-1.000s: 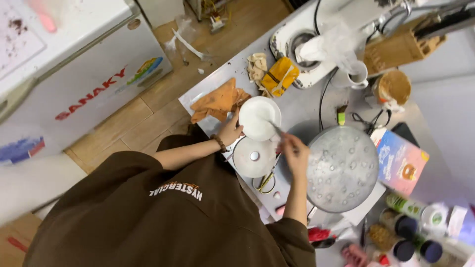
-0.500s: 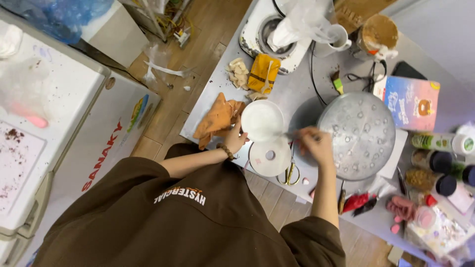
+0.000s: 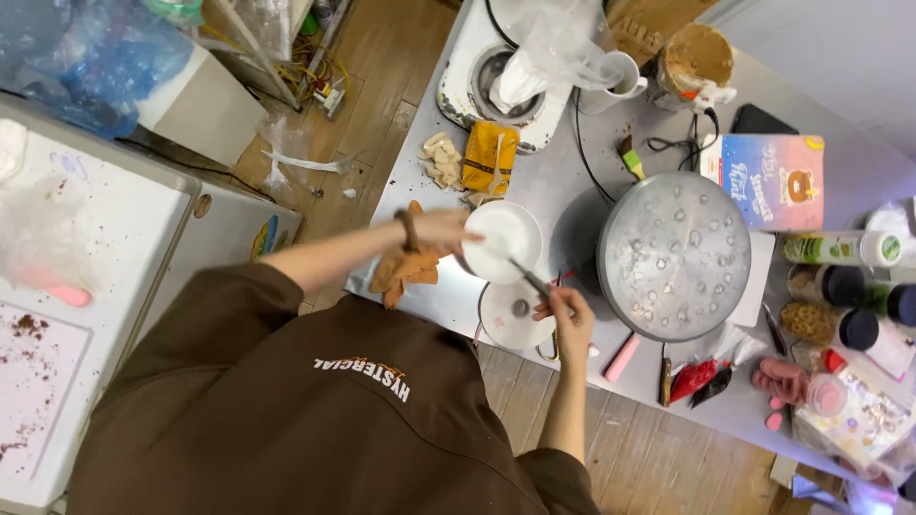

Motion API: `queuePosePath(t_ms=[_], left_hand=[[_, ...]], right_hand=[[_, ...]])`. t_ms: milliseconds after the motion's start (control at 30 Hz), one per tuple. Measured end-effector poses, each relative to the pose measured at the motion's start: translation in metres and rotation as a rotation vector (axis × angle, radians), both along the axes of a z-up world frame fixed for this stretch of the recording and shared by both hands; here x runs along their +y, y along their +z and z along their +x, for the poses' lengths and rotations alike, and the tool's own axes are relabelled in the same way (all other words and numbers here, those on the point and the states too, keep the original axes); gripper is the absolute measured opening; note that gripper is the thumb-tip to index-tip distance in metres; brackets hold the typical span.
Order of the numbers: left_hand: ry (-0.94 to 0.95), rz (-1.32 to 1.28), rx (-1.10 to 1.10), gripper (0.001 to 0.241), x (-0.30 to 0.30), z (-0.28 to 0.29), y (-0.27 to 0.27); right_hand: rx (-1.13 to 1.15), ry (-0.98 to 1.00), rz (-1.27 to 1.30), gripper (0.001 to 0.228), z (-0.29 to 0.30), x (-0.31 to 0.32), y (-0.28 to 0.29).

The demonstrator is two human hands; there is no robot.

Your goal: The recorder is mixing cream ingredients in a bowl and filling a plastic piping bag in a bakery kitchen.

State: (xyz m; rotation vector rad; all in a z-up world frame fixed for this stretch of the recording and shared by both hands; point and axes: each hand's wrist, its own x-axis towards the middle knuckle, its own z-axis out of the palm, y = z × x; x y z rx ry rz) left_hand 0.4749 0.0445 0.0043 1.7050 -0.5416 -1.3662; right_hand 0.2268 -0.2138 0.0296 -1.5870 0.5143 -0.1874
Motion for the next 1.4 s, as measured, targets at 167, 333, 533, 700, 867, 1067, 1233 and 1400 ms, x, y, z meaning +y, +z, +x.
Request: queuePosePath(t_ms=[167, 333, 533, 700, 867, 1067, 1233, 1400], left_hand=[[-0.012, 0.04, -0.152, 0.058, -0.008, 0.061, 0.044], [-0.125, 0.223, -0.108, 0.066, -0.014, 0.048, -0.007], [0.057, 0.067, 0.209, 0.059, 0.003, -0.002, -0.018], [0.269, 0.077, 0.311, 0.082, 0.016, -0.004, -0.022], [0.391, -0.035, 0.333, 0.082, 0.034, -0.002, -0.054], [0.429, -0.132, 0.18, 0.064, 0.04, 0.023, -0.046], [0.409, -0.183, -0.139, 0.044, 0.003, 0.086, -0.022], [0.635, -0.311, -0.224, 0.029, -0.076, 0.197, -0.023]], right_hand=[[0.025, -0.094, -0.112, 0.022, -0.015, 0.043, 0.042], [0.044, -0.185, -0.385, 0.021, -0.017, 0.088, 0.053], [-0.004, -0.292, -0.333, 0.019, -0.02, 0.12, -0.023], [-0.259, -0.756, 0.591, 0.031, -0.026, 0.075, -0.034], [-0.359, -0.667, 0.285, 0.033, -0.031, 0.074, 0.059], [-0.277, -0.511, -0.071, 0.028, -0.02, 0.092, 0.021], [-0.156, -0.394, -0.136, 0.025, -0.022, 0.088, -0.016], [-0.064, -0.329, 0.001, 0.026, -0.02, 0.071, -0.01]])
